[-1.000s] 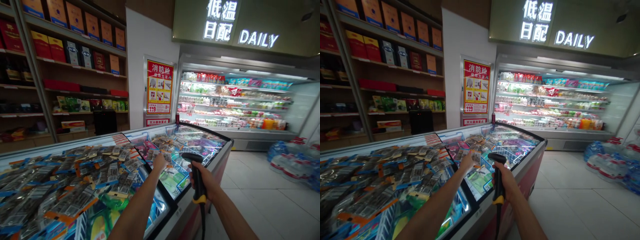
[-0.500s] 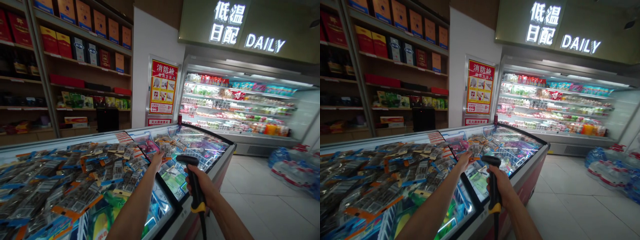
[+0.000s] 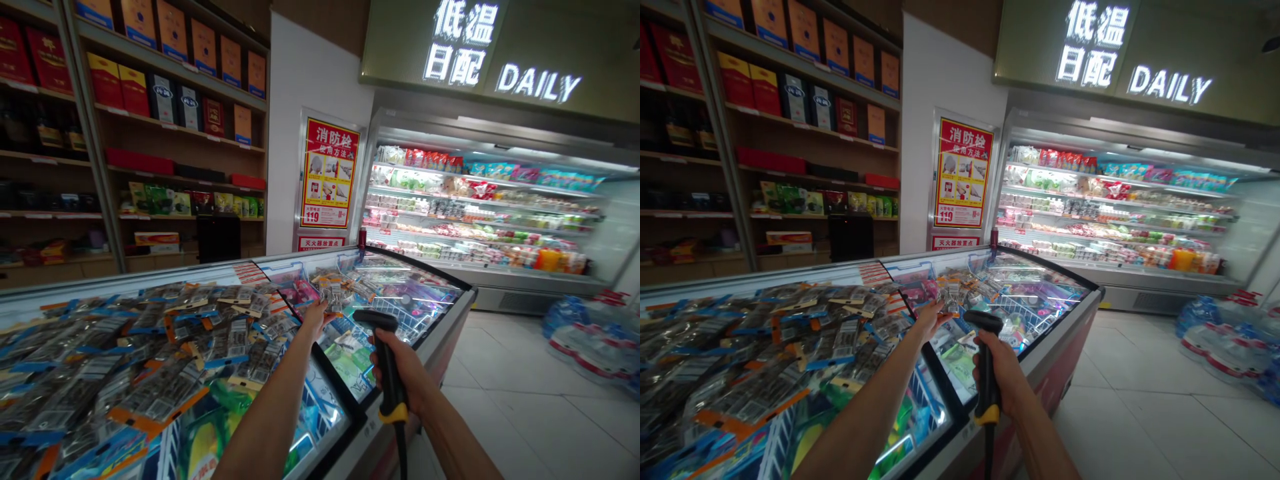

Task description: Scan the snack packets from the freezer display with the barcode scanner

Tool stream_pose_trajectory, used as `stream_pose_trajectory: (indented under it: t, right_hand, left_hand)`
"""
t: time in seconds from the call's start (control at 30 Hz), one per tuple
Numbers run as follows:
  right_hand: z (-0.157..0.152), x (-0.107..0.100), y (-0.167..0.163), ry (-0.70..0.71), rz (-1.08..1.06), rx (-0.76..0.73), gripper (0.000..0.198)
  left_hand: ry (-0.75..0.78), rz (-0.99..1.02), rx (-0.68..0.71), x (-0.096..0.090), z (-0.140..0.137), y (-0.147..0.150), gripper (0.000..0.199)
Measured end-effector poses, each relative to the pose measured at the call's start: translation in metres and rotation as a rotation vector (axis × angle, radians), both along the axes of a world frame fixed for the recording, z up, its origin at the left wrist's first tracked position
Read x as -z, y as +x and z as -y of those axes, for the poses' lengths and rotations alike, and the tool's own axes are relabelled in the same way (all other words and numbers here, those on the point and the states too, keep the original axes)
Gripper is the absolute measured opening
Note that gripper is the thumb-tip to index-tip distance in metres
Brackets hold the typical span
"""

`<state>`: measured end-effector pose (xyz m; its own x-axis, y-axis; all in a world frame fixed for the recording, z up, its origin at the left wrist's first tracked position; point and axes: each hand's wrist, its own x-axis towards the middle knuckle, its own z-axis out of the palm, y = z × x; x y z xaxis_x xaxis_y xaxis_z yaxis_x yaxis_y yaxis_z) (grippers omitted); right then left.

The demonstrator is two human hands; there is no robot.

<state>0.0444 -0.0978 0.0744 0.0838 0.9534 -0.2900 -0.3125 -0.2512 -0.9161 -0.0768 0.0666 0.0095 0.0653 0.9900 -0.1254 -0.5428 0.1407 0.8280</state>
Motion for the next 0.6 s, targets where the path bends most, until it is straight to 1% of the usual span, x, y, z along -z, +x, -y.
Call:
stream_pose_trajectory:
  t: [0.13, 0.43, 0.6]
  right_hand:
    - [-0.0003, 0.0016, -0.0047, -0.028, -0.024, -0.016, 0.022]
    - [-0.0003, -0.0019, -0.0021, -0.002, -0.069, -0.024, 0.021]
    - [-0.0011, -0.0008, -0.001, -0.013, -0.077, -0.032, 0.022]
  left_hand:
    - [0.008, -0.016, -0.022, 0.0001, -0.0015, -0.0009, 0.003]
    - [0.008, -0.037, -0.027, -0.0031, -0.0024, 0.0, 0.005]
    - [0.005, -0.059, -0.039, -0.0061, -0.0002, -0.0003, 0.005]
